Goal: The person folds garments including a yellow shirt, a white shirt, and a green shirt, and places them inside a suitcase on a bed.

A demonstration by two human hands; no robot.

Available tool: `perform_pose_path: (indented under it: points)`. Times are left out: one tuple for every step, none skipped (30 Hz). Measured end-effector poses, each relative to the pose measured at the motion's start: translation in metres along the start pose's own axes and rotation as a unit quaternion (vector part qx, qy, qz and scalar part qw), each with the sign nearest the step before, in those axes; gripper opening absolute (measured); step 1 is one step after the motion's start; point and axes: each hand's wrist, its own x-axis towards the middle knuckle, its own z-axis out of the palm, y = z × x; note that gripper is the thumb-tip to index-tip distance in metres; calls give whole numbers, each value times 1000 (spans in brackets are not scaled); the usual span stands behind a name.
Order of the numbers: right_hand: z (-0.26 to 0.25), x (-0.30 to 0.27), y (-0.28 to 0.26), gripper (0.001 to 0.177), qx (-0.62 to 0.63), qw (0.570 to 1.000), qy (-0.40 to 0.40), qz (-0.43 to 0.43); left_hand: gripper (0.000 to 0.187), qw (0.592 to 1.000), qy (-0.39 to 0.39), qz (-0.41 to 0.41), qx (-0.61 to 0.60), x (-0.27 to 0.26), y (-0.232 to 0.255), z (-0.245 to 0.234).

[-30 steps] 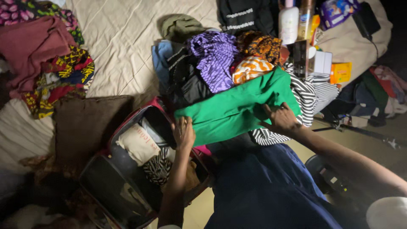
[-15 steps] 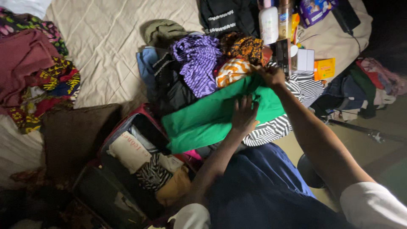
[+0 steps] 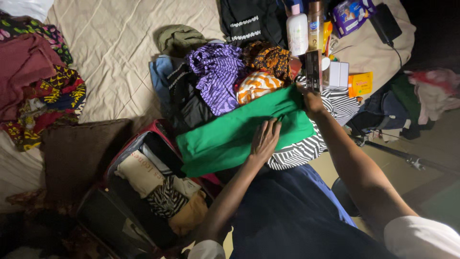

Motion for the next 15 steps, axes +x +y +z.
perform_pose_path:
  points:
    - [4,11,-1,31,-111,993,33,-25,33,999,1,-10,47,-1,0,2]
    - [5,22,-2,39,-221,972,66,-49,33,999,2,-11,47,0,0,5]
    - [5,32,-1,39,-222,972,65,-49,28,999,10,-8,38,0,1,8]
    - [5,41,-2,40,-323,934,84,-128,23,999,19,-5,29,1,3,10]
    - [4,46,-1,42,-418,879,101,-205,23,999,21,-6,29,2,6,12]
    - [5,50,3,42,-418,879,99,-205,20,1000,20,0,-11,2,9,13]
    - [7,53,7,37,-409,876,117,-228,19,999,19,6,-51,2,11,14]
    - [9,56,9,32,-400,871,134,-252,19,999,21,4,-49,2,13,15]
    - [9,56,9,32,-400,871,132,-253,18,998,-6,9,-59,0,15,18]
    - [7,52,11,32,-413,858,158,-261,17,997,-33,14,-69,-3,16,20]
    - [6,50,13,34,-426,844,185,-268,17,997,-33,12,-67,-3,15,23]
    - [8,48,16,34,-427,844,182,-267,26,998,-9,27,-51,-3,12,25]
    - [10,46,17,36,-399,846,205,-289,36,998,15,42,-34,-4,10,25]
    - [13,44,17,40,-370,845,227,-312,36,999,16,40,-33,-4,8,23]
    - [18,41,15,40,-371,845,224,-312,37,996,4,4,-84,-4,5,17]
